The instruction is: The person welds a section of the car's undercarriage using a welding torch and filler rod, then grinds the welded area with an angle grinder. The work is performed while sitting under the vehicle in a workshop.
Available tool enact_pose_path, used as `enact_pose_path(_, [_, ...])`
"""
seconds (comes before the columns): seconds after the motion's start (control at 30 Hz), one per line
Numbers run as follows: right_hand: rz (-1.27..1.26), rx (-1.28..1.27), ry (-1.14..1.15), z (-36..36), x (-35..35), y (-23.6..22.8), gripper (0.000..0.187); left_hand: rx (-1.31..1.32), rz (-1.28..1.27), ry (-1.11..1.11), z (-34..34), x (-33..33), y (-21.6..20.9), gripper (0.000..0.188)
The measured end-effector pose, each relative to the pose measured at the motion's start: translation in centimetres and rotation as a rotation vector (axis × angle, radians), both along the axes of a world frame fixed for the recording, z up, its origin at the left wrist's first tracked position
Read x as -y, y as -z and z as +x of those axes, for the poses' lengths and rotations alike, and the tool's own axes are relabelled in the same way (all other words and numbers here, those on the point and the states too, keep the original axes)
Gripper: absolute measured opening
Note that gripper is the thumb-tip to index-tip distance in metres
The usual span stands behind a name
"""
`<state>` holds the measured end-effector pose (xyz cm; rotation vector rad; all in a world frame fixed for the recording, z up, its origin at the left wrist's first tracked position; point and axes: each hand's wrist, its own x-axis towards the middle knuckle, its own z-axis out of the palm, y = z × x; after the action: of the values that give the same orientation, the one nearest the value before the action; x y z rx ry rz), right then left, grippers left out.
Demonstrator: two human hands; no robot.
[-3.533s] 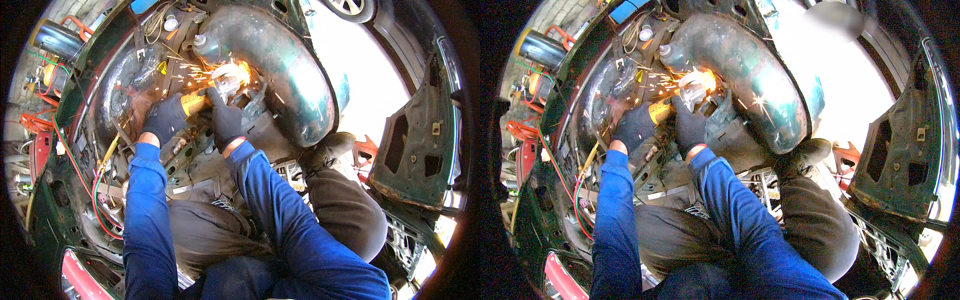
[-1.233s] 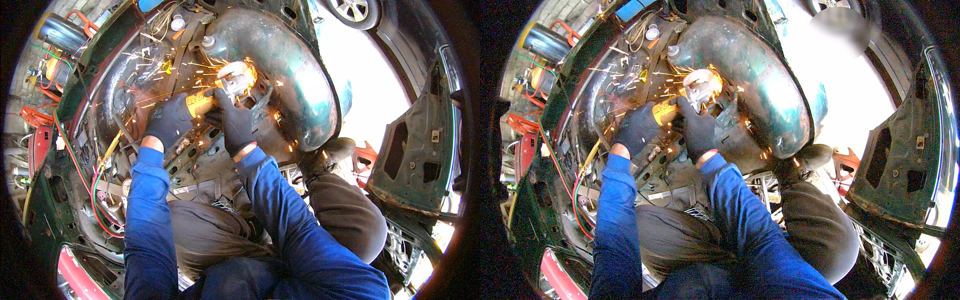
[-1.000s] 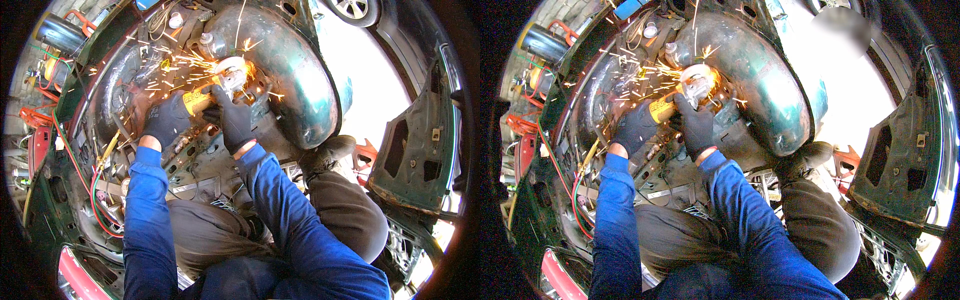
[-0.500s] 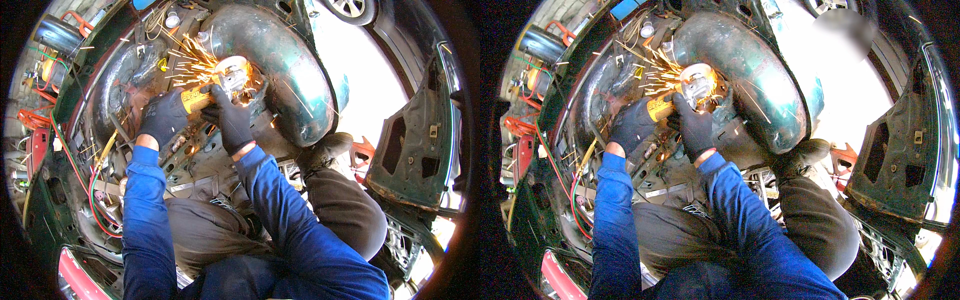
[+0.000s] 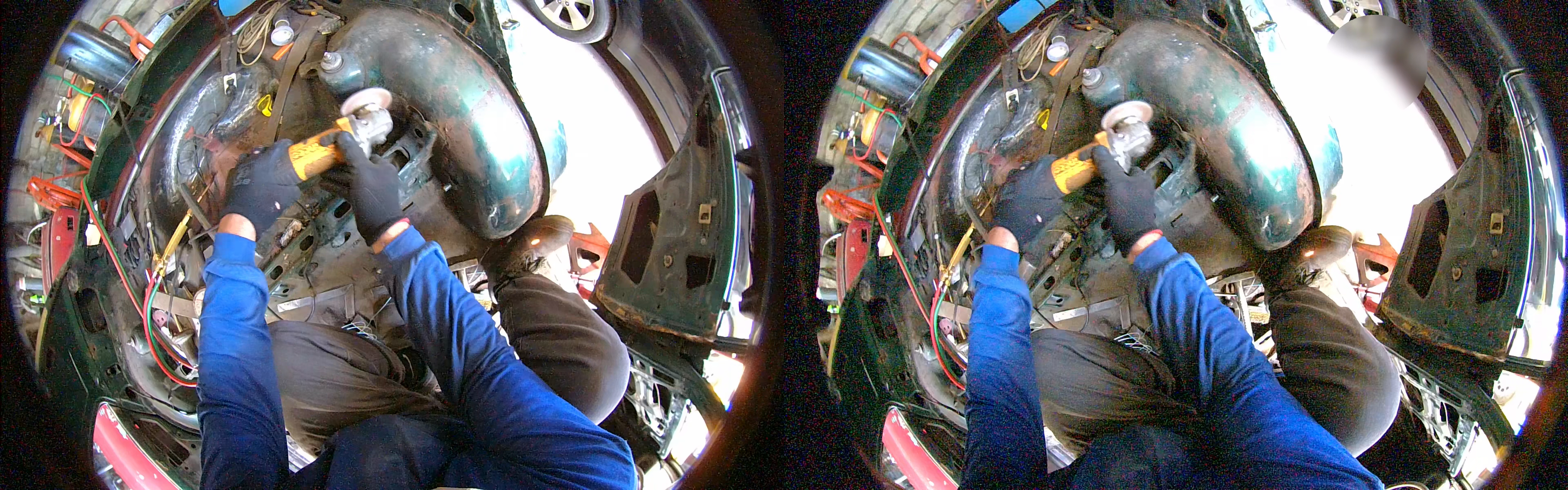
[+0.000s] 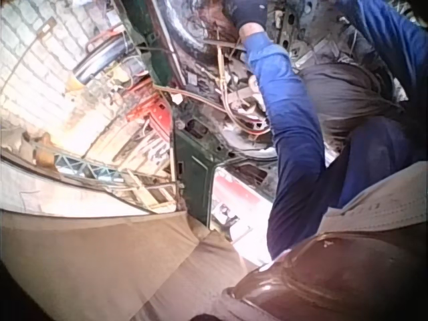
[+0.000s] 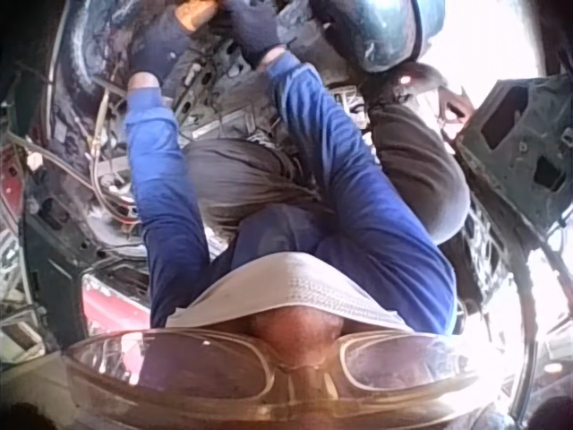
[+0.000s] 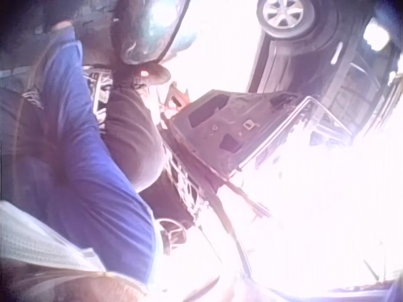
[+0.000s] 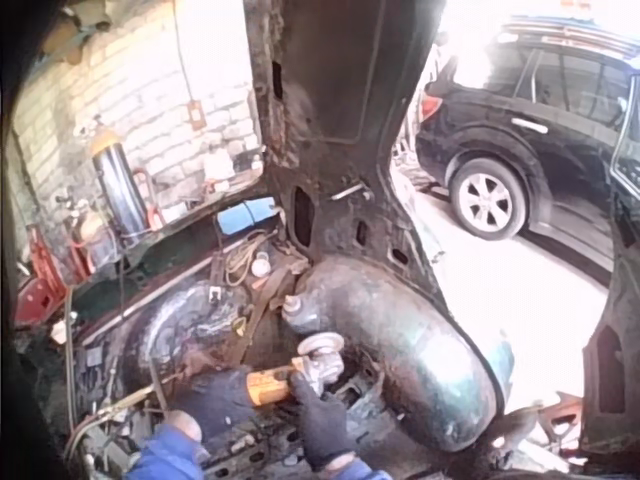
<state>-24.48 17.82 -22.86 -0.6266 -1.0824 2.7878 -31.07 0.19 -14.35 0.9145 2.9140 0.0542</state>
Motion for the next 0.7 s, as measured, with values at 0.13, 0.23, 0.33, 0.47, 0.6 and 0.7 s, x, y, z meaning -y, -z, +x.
enact_pose_path(0.13, [-0.063, 0.073, -0.034, 2.2, -0.8, -0.6, 0.046, -0.077, 0.144, 0.047, 0.5, 1.4, 2.8, 0.041])
enact_pose_path(0.23, [0.011, 0.143, -0.056, 1.2, -0.9, -0.2, 0.052, -0.009, 0.029, -0.045, 0.9, -0.5, 0.5, 0.045])
enact_pose_path(0.33, [0.207, 0.171, -0.009, 0.6, -0.1, 0.7, 0.061, 0.105, -0.029, -0.167, 0.5, -0.7, 0.8, 0.044])
enact_pose_path(0.47, [-0.026, 0.099, 0.012, 1.0, 0.1, 1.9, 0.067, -0.07, 0.041, 0.06, -1.0, 1.3, 3.9, 0.047])
enact_pose_path(0.6, [0.029, 0.148, 0.033, 0.9, 0.4, 2.5, 0.066, -0.003, -0.026, 0.012, 0.1, -0.3, 1.6, 0.043])
enact_pose_path(0.7, [-0.013, 0.148, 0.002, -0.2, 1.5, 2.6, 0.063, 0.002, -0.16, -0.131, -0.1, -0.5, 1.1, 0.041])
